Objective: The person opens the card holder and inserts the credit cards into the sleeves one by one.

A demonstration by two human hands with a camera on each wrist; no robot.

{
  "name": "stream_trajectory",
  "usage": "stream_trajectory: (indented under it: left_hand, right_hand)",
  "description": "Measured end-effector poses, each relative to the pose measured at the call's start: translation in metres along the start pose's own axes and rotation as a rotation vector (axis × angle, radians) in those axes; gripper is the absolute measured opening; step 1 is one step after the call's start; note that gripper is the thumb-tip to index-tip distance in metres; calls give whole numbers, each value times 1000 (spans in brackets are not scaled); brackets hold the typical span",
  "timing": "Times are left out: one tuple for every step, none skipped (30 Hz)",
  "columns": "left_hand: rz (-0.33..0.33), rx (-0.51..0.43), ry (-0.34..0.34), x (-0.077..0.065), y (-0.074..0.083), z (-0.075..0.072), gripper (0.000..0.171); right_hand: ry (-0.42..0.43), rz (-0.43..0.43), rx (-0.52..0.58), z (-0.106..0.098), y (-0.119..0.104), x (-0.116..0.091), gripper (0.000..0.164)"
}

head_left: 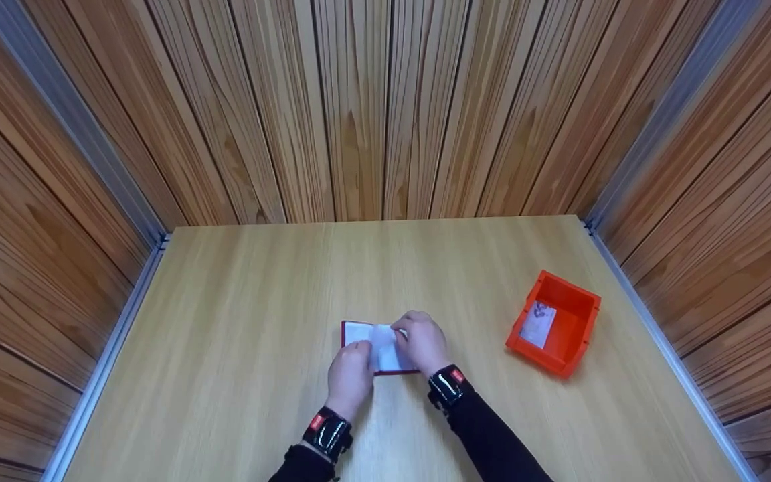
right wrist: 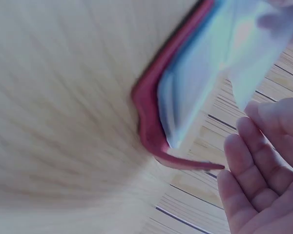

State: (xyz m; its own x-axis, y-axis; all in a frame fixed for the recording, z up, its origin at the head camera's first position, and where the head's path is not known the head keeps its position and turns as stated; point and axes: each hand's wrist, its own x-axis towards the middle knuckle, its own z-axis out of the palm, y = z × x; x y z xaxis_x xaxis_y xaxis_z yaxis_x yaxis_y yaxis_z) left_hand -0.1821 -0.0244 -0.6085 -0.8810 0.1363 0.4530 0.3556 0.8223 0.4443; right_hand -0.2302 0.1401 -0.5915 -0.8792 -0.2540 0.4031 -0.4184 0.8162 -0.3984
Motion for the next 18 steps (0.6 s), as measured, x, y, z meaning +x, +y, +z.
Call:
stream_trajectory:
  left_hand:
    - [-14, -3, -5, 0, 0, -1, 14]
    - [-32, -4, -14, 0, 0, -1, 14]
    - [-54, -6, -30, 1, 0, -2, 13]
    - [-82, -12, -48, 1, 1, -4, 12]
    - [-114, -20, -68, 2, 1, -5, 10]
    - [-147, -33, -90, 2, 1, -6, 10]
    - [-181, -43, -112, 3, 1, -7, 11]
    - [-214, -55, -130, 4, 2, -9, 14]
    - [-249, -71, -147, 5, 2, -10, 18]
    - [-277, -84, -158, 6, 2, -11, 22]
    - [-302, -95, -166, 7, 1, -11, 26]
    - [-323, -103, -171, 7, 1, -12, 30]
    - [-332, -108, -166, 8, 0, -13, 33]
    - [-330, -111, -149, 8, -1, -13, 35]
    - [-326, -117, -130, 8, -3, -13, 35]
    - [-312, -117, -106, 8, -5, -13, 35]
    - [-298, -117, -79, 8, -7, -13, 34]
    - [-282, -117, -52, 8, -9, -13, 32]
  right_hand:
    - [1, 13, 4, -2, 1, 0, 6]
    - [2, 27, 5, -4, 1, 0, 5]
    - [3, 43, 9, -5, 1, 0, 6]
    - [3, 58, 13, -6, 2, 1, 6]
    - [4, 67, 16, -7, 3, 1, 6]
    - [2, 79, 18, -7, 4, 1, 6]
    - [2, 85, 19, -7, 5, 1, 7]
    - [2, 91, 16, -7, 6, 0, 7]
    - [-4, 99, 18, -7, 7, 0, 7]
    - [-9, 104, 19, -6, 8, 0, 7]
    - [-16, 108, 20, -6, 9, -1, 8]
    - [-22, 112, 20, -5, 10, -2, 8]
    - [-28, 113, 18, -4, 11, -3, 8]
    - [-33, 115, 18, -3, 12, -4, 8]
    - [-38, 119, 22, -2, 13, -5, 8]
    - [-40, 118, 20, -1, 14, -6, 7]
    - [-41, 118, 19, 0, 14, -7, 8]
    - [-42, 118, 19, 1, 15, -8, 8]
